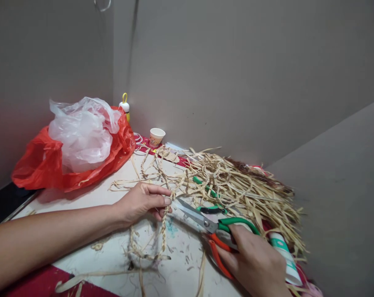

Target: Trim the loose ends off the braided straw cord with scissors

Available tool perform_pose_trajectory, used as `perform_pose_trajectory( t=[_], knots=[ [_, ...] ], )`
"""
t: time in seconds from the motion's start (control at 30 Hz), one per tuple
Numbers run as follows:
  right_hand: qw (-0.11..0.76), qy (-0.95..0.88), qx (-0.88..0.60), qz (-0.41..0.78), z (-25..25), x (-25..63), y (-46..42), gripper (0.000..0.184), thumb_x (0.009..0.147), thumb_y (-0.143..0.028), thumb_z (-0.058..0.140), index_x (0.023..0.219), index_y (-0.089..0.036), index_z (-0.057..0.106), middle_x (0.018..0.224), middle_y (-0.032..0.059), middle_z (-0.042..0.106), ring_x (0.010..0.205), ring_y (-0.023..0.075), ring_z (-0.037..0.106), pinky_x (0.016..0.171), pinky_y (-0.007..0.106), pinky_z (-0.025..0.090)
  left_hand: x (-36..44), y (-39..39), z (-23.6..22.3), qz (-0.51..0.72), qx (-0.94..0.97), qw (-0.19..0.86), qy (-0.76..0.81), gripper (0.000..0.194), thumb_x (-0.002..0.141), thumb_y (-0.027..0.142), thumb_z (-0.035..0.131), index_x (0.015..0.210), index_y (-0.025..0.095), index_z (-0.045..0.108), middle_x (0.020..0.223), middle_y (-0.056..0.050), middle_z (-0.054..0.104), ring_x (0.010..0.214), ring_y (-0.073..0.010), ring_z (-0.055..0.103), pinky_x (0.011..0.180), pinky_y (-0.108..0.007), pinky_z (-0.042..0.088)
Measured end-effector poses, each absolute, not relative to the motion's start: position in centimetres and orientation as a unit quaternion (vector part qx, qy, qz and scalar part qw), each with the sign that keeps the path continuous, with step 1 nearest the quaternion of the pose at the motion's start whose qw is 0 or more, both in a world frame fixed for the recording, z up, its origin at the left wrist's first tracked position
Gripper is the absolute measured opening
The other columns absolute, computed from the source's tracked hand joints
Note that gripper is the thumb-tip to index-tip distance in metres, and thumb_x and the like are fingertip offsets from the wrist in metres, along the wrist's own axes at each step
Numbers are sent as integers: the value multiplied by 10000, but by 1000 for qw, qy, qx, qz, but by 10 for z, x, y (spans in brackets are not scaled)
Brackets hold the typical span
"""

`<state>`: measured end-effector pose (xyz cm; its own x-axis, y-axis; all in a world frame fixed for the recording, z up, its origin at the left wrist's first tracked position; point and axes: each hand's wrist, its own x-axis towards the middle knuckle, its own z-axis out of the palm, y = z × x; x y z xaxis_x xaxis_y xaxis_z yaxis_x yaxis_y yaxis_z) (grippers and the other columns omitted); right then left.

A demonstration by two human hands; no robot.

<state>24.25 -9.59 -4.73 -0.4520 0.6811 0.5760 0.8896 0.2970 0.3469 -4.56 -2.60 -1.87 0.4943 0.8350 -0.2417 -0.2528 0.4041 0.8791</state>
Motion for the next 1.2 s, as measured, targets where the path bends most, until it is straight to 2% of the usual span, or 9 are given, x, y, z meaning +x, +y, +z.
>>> perform_pose_trajectory(
  t=[0.37,0.67,1.2],
  knots=[
    [145,-779,-504,-345,-45,237,-100,378,797,-559,532,676,-204,570,551,32,538,530,179,489,545,302,299,-43,-30,-20,330,428,757,367,403,627,324,789,941,103,667,585,-9,634,454,-82,550,502,-230,477],
    [189,-784,-494,-325,-49,240,-99,371,823,-542,500,727,-196,591,554,7,545,523,142,491,543,269,305,-42,-33,-23,337,433,756,356,464,590,359,809,946,95,673,574,-11,636,442,-82,549,487,-218,463],
    [210,-806,-483,-272,-43,236,-101,366,852,-508,488,671,-195,549,490,-20,499,447,116,463,499,250,295,-40,-44,-17,355,419,752,365,399,594,316,803,902,92,683,553,-13,632,431,-91,548,473,-228,466]
  ],
)
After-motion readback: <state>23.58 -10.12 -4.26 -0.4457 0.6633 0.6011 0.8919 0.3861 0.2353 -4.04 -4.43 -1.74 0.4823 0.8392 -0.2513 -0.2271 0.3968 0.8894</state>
